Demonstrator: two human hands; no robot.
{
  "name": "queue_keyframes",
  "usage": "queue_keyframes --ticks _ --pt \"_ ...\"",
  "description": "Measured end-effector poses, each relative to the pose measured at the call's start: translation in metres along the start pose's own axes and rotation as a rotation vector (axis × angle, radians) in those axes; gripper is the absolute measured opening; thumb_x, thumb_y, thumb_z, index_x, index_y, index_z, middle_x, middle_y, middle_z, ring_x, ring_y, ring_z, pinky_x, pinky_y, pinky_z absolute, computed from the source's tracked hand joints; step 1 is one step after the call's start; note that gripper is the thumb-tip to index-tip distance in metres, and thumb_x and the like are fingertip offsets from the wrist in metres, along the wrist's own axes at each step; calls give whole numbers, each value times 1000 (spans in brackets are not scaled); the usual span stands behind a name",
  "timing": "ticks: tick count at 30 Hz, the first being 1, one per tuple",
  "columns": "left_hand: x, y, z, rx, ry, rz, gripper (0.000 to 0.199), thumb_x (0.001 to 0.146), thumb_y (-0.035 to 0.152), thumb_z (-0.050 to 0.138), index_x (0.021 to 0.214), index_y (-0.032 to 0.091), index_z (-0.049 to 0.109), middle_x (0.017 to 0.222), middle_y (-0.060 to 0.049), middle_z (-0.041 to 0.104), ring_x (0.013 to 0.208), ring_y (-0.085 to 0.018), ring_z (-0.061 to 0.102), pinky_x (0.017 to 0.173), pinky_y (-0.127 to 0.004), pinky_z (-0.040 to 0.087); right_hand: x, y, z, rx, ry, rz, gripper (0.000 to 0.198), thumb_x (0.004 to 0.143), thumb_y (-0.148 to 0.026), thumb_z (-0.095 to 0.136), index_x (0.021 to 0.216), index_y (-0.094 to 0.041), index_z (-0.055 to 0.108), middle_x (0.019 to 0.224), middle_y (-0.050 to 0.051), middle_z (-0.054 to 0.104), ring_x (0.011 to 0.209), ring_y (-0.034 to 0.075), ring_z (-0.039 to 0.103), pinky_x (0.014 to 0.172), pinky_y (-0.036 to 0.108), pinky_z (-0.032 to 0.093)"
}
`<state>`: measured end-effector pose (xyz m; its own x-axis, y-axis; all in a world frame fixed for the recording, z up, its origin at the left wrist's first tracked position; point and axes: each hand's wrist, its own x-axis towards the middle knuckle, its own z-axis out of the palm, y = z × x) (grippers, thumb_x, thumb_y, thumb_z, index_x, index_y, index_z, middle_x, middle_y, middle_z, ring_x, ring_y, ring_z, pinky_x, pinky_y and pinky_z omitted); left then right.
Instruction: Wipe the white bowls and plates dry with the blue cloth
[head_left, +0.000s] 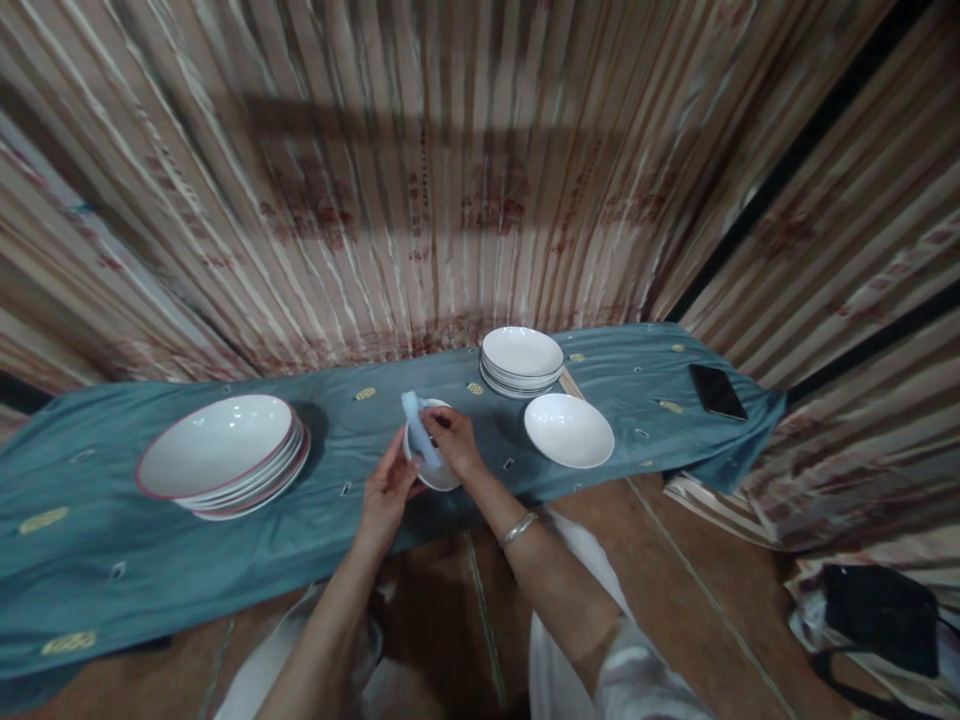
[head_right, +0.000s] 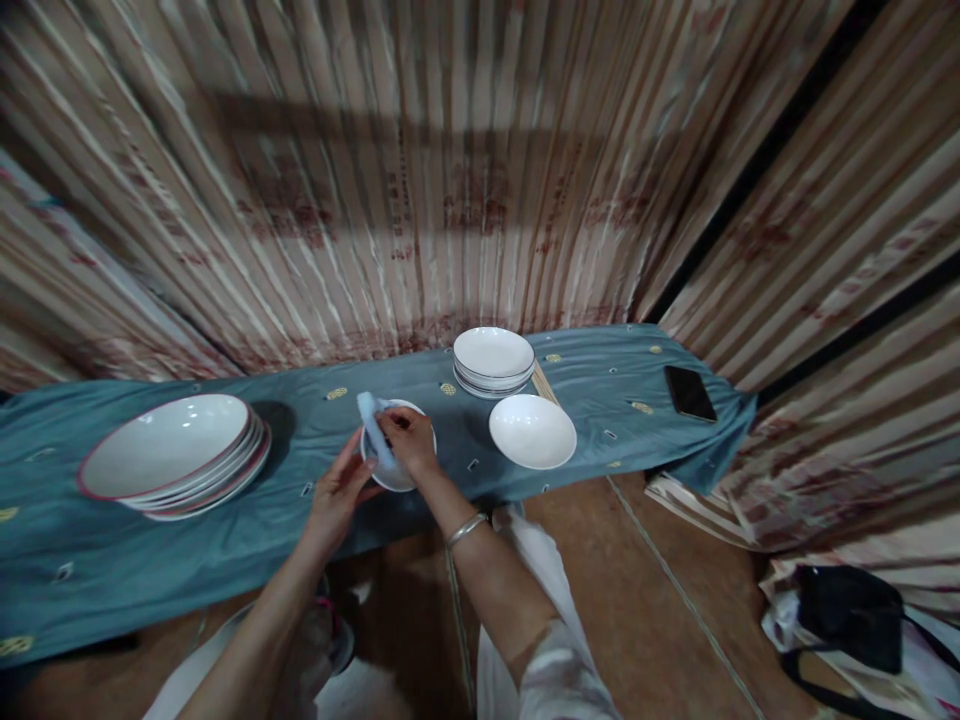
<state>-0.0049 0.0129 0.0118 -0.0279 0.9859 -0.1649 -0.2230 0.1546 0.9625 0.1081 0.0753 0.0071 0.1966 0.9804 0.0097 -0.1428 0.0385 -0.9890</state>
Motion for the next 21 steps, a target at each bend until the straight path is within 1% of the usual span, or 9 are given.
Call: queue_keyframes --ticks 3,5,7,10,14,16,17,19,21 --pt "-1 0 -2 0 -18 -7 82 58 43 82 133 26 55 126 -10 65 107 -29 64 71 -32 59 0 -2 0 -15 10 -19 16 74 -31 68 66 -18 66 63 -2 61 60 12 55 61 24 48" --pt "-2 0 -3 -11 -14 -9 82 57 42 82 132 25 56 128 -11 63 107 -29 64 71 -33 59 -2 -3 0 -25 -45 -6 20 73 -37 69 67 -18 64 60 -3 59 56 11 54 55 23 47" --pt "-2 0 -4 -27 -15 -14 80 56 39 83 130 24 57 130 -12 62 108 -30 64 72 -34 59 -5 -3 0 -57 -130 4 24 72 -42 70 67 -19 63 57 -5 57 53 11 53 51 22 45" --pt "-3 -1 -4 -47 -31 -19 82 51 32 85 128 22 58 131 -13 61 110 -31 63 74 -34 58 -7 -3 -4 -105 -277 -23 28 68 -45 73 67 -18 64 56 -5 57 52 9 53 50 20 43" --pt "-3 -4 -6 -76 -8 -26 89 43 27 87 127 20 59 130 -14 61 112 -32 61 74 -31 57 -9 1 -17 -52 -478 54 30 65 -46 75 70 -17 66 60 -5 59 53 9 53 53 20 45" --pt "-3 -4 -7 -99 -11 -38 90 44 29 86 129 20 57 132 -14 60 111 -32 61 75 -33 57 -9 3 -23 -70 -552 67 26 67 -42 74 69 -17 66 57 -6 57 51 8 51 52 20 43" --pt "-3 -3 -8 -110 -22 -43 90 47 31 85 131 22 55 132 -13 60 111 -32 61 75 -34 58 -10 3 -26 -110 -580 50 23 70 -39 72 69 -17 67 56 -6 56 51 7 50 52 19 42" --pt "-4 -1 -8 -124 -49 -60 90 52 35 83 135 24 51 130 -12 61 109 -31 62 74 -36 58 -12 4 -30 -250 -610 -18 14 74 -29 68 69 -17 68 58 -6 60 54 8 52 55 18 42" --pt "-4 2 -8 -117 -52 -77 90 55 40 81 137 25 48 124 -11 64 106 -30 63 71 -35 58 -15 4 -33 -440 -607 -91 7 77 -21 66 73 -18 71 65 -4 66 62 9 58 61 19 43"
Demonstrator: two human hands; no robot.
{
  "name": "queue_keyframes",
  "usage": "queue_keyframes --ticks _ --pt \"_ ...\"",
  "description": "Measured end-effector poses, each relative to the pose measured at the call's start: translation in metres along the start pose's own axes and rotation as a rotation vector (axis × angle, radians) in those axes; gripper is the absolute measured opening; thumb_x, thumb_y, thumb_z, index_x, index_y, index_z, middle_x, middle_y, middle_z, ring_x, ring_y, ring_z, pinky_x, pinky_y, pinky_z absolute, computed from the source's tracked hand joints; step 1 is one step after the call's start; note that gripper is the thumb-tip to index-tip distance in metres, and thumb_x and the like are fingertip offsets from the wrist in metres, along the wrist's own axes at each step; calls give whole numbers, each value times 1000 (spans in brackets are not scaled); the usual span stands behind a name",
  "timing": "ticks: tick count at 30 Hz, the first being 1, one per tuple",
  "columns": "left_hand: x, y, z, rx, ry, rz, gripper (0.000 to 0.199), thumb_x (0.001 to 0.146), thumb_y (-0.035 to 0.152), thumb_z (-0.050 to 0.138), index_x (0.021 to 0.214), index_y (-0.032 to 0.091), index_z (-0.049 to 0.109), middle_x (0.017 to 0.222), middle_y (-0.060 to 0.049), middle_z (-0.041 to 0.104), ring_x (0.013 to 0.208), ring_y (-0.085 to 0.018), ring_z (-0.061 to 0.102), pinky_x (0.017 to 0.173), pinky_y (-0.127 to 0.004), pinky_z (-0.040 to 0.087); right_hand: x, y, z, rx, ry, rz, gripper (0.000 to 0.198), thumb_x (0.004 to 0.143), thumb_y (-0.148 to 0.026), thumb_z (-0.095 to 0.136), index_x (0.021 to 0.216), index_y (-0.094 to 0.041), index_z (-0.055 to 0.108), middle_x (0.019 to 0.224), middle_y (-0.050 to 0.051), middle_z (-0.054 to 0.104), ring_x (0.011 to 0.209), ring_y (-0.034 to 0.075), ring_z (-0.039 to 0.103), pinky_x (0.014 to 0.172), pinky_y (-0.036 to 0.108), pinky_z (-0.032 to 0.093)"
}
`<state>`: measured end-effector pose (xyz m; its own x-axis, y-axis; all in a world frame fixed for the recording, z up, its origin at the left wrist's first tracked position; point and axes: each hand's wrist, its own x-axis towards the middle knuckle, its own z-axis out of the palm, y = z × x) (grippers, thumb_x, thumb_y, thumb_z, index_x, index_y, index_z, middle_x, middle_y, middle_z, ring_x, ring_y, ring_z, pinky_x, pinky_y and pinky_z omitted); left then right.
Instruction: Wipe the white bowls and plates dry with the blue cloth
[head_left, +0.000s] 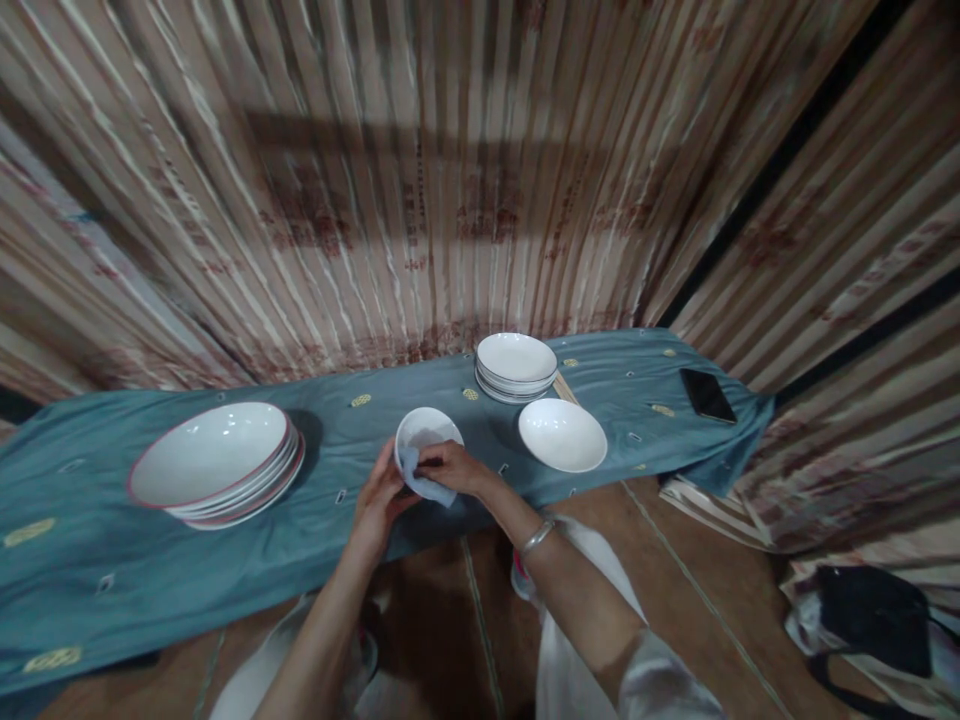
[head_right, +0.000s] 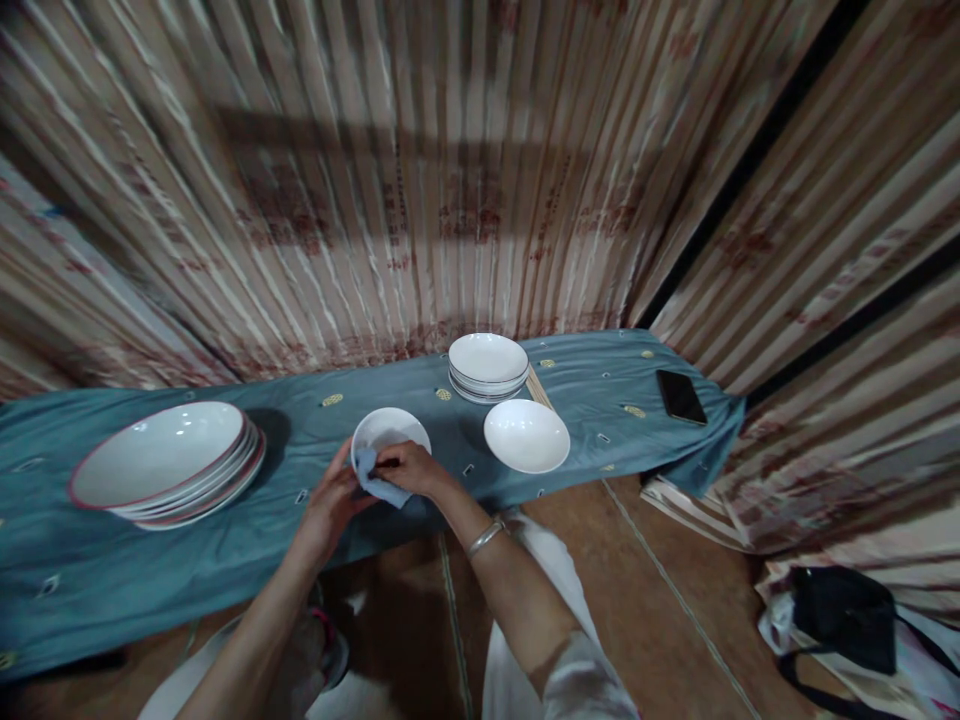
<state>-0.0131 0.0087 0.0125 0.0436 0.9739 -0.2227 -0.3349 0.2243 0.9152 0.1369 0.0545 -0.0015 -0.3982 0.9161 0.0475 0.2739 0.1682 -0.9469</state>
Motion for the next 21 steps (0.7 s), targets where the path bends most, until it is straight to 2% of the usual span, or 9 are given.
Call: queue_keyframes --ticks 2,5,11,16,21 --pt "0 1 2 36 30 -1 90 56 44 81 137 26 47 116 -9 67 100 -27 65 69 -32 57 -5 0 -1 -211 2 6 9 79 -16 64 78 -20 72 73 -3 70 69 11 61 64 19 43" --pt "-1 1 4 80 53 24 93 54 45 83 137 26 47 109 -7 69 92 -23 66 69 -30 57 -12 -2 -3 -502 6 1 10 82 -19 63 84 -21 72 84 0 73 79 15 65 69 22 44" --pt "-1 0 6 88 48 34 93 55 44 82 139 24 45 113 -8 69 95 -25 66 72 -33 57 -19 -11 -8 -900 73 102 15 87 -21 54 92 -19 68 99 9 72 94 23 66 79 30 47" --pt "-1 -1 5 88 36 40 88 59 42 81 138 25 45 113 -8 68 99 -25 65 75 -35 57 -9 -10 -12 -894 265 155 20 91 -18 46 99 -16 64 105 15 68 95 24 66 82 33 49" --pt "-1 -1 5 88 29 44 86 58 41 81 136 26 47 110 -7 68 98 -26 65 75 -37 58 3 -2 -11 -648 414 -25 18 90 -16 49 104 -16 61 107 11 67 105 19 61 96 30 45"
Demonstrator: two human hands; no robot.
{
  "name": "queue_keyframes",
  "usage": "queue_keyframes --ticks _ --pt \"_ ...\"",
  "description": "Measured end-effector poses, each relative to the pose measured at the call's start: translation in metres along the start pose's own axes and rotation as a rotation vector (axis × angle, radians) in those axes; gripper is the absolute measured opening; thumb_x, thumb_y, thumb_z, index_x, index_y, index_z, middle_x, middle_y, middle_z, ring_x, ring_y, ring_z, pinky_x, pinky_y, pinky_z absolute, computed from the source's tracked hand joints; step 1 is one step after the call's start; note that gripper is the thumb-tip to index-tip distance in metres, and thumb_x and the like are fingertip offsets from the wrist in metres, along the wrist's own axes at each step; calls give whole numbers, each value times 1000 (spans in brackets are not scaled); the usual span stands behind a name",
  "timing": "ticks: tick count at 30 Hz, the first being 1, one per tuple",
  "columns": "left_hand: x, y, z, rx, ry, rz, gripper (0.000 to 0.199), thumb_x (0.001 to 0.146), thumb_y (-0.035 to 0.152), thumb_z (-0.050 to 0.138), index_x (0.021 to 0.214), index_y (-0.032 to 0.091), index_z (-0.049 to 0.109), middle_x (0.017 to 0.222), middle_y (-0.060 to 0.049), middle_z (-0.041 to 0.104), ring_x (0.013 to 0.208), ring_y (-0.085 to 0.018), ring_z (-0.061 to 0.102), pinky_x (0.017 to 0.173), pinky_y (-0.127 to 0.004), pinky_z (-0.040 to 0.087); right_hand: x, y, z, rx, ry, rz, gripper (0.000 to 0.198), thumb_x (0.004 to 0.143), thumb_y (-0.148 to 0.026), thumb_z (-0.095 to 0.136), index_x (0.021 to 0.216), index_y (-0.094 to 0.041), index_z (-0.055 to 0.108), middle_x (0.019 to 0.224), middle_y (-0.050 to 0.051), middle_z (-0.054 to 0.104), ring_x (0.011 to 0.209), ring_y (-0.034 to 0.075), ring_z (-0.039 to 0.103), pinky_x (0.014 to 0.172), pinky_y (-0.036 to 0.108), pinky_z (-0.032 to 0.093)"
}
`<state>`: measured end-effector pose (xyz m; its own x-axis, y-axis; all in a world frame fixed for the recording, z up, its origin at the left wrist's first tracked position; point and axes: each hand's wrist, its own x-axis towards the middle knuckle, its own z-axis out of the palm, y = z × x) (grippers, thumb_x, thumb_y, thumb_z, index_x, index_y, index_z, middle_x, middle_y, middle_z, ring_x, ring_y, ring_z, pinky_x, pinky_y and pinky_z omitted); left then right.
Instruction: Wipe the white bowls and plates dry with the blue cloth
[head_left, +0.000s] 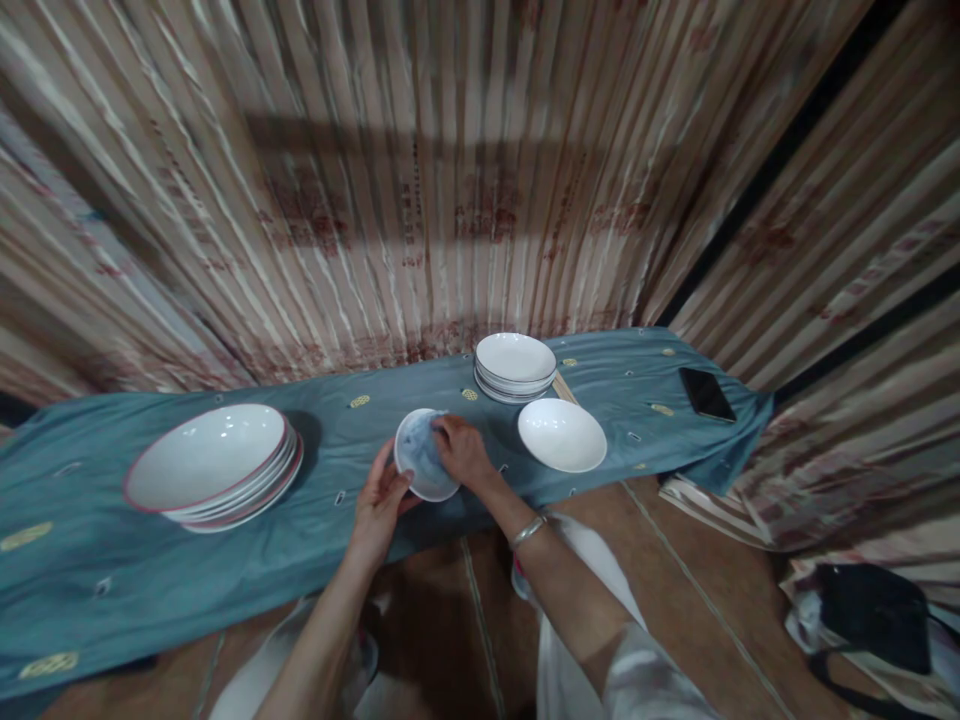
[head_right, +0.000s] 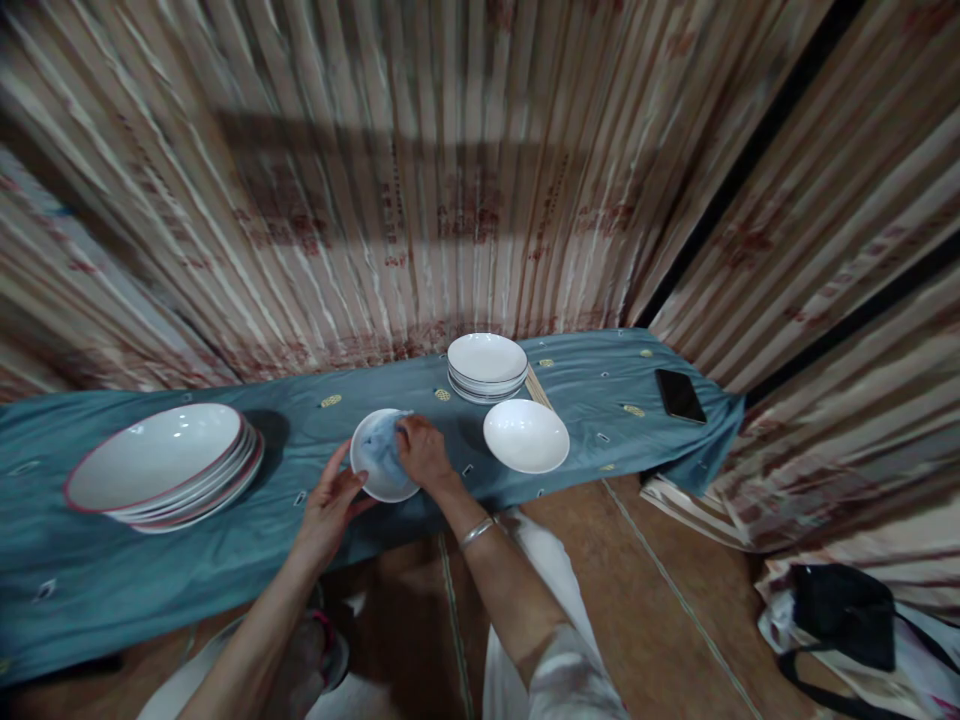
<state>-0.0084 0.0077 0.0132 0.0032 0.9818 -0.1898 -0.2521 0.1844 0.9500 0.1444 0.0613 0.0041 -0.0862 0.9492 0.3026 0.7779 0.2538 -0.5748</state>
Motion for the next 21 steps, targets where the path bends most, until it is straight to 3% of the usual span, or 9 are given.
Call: queue_keyframes --ticks 5,12,16,21 --pt "1 -2 -1 -7 0 14 84 60 43 80 135 25 47 112 -8 68 100 -25 64 76 -36 58 4 -3 19 352 1 -31 25 84 -15 53 107 -20 60 114 7 65 106 17 60 96 31 46" --pt "1 -5 -2 -13 -7 13 86 62 46 79 138 25 44 119 -9 66 101 -25 65 75 -34 58 0 1 33 784 -198 -68 18 78 -20 58 94 -18 64 98 3 68 91 16 64 87 29 49" --pt "1 -5 -2 -4 -4 18 90 61 47 80 139 24 43 117 -10 66 99 -25 65 72 -32 58 -5 5 25 805 -340 -88 16 74 -19 62 90 -16 67 86 1 66 81 15 62 79 26 48" --pt "2 -5 -2 -12 26 6 94 56 49 82 139 23 46 107 -8 69 90 -24 67 70 -32 58 -10 5 8 572 -485 -90 15 76 -16 61 87 -16 70 76 -2 66 73 14 60 68 22 45"
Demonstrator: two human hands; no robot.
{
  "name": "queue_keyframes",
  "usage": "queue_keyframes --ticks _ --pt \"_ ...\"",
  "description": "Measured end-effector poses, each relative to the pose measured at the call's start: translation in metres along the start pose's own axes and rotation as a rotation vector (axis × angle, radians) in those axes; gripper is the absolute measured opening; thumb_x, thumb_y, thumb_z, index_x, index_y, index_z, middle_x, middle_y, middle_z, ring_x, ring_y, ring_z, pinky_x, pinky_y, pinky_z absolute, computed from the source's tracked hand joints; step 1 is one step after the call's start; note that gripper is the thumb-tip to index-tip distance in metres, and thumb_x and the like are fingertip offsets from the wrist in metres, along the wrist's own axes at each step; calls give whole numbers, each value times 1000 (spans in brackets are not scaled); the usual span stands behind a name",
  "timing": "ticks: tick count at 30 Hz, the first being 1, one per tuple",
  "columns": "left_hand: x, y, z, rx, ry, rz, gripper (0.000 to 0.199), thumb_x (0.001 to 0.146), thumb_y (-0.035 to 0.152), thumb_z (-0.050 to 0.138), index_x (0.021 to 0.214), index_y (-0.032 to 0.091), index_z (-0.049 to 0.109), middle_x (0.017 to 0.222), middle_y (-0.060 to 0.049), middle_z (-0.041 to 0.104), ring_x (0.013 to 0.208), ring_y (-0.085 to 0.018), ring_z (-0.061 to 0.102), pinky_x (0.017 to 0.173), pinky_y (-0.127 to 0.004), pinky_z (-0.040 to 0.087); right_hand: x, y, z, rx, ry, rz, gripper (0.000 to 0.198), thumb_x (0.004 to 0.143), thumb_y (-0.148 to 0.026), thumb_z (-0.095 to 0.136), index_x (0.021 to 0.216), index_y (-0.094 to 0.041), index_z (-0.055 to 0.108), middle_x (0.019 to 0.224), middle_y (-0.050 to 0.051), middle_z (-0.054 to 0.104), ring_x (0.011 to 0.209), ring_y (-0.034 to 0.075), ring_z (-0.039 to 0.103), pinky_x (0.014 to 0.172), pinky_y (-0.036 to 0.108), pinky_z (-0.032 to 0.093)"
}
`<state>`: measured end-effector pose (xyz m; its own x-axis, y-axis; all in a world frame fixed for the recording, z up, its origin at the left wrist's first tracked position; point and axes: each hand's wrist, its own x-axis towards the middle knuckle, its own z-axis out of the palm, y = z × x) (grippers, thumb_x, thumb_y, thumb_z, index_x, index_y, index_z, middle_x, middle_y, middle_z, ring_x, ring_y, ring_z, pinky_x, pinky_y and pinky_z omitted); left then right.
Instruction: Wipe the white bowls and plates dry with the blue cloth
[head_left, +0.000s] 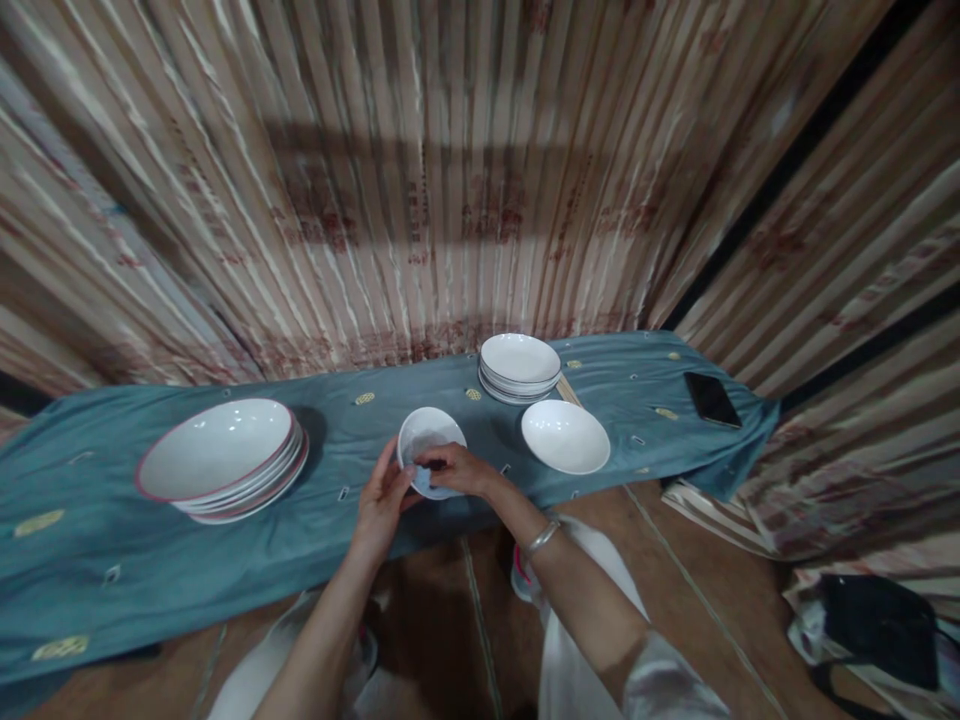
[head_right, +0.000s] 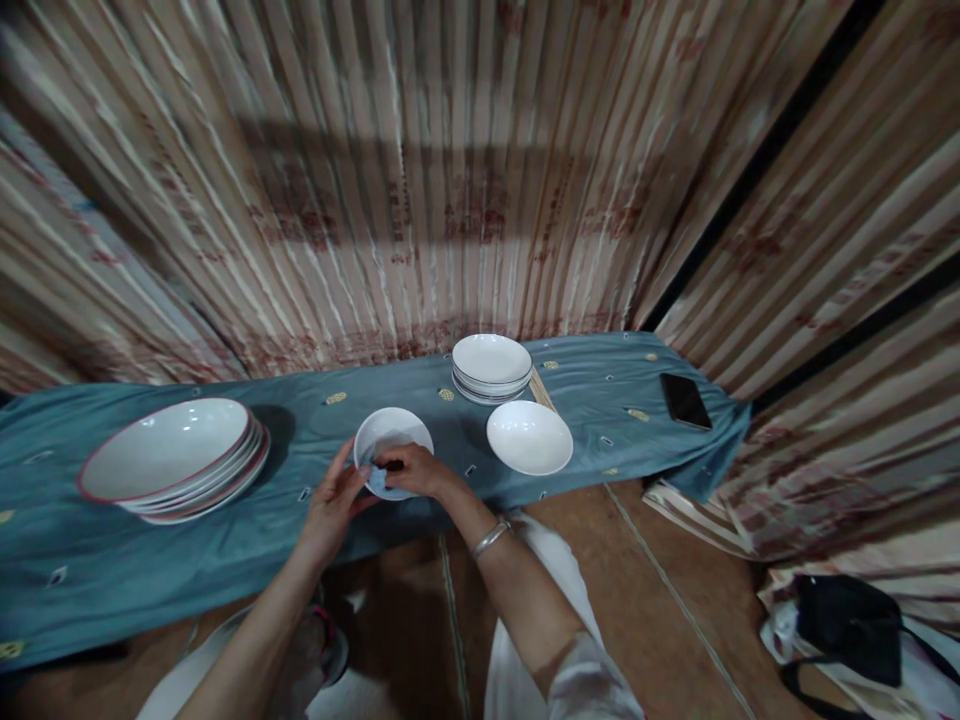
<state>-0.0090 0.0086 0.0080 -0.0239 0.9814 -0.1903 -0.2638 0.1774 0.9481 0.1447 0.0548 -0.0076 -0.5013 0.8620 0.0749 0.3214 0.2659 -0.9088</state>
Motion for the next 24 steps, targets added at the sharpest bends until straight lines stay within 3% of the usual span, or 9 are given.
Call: queue_keyframes --ticks 5,8,11,18,24 --pt "0 3 2 -6 -8 -12 94 56 48 82 139 22 46 111 -9 68 93 -24 66 71 -32 58 -13 -14 -7 -440 13 69 14 81 -20 60 88 -20 72 82 1 70 78 16 62 71 24 44" --pt "-1 4 2 -2 -11 -14 95 57 47 82 140 21 44 114 -10 67 97 -26 65 70 -32 58 -17 -17 -6 -671 103 148 17 82 -19 57 92 -20 71 93 6 71 88 20 64 78 28 46" --pt "-1 4 2 8 -18 -12 95 57 47 82 141 21 44 117 -12 66 101 -28 64 68 -33 58 -15 -15 -1 -759 226 173 20 86 -17 50 95 -17 68 104 12 69 97 23 63 86 33 47" --pt "-3 5 3 7 -27 3 93 57 47 82 139 21 46 116 -11 67 103 -29 64 72 -36 58 -2 10 5 -492 479 -29 30 87 -16 50 115 -18 61 123 12 60 119 22 53 106 37 39" --pt "-3 3 3 15 -39 12 90 59 48 80 139 23 46 121 -11 65 102 -28 65 72 -35 59 12 14 11 20 508 -128 36 85 -24 55 121 -21 60 126 9 58 116 20 55 104 38 42"
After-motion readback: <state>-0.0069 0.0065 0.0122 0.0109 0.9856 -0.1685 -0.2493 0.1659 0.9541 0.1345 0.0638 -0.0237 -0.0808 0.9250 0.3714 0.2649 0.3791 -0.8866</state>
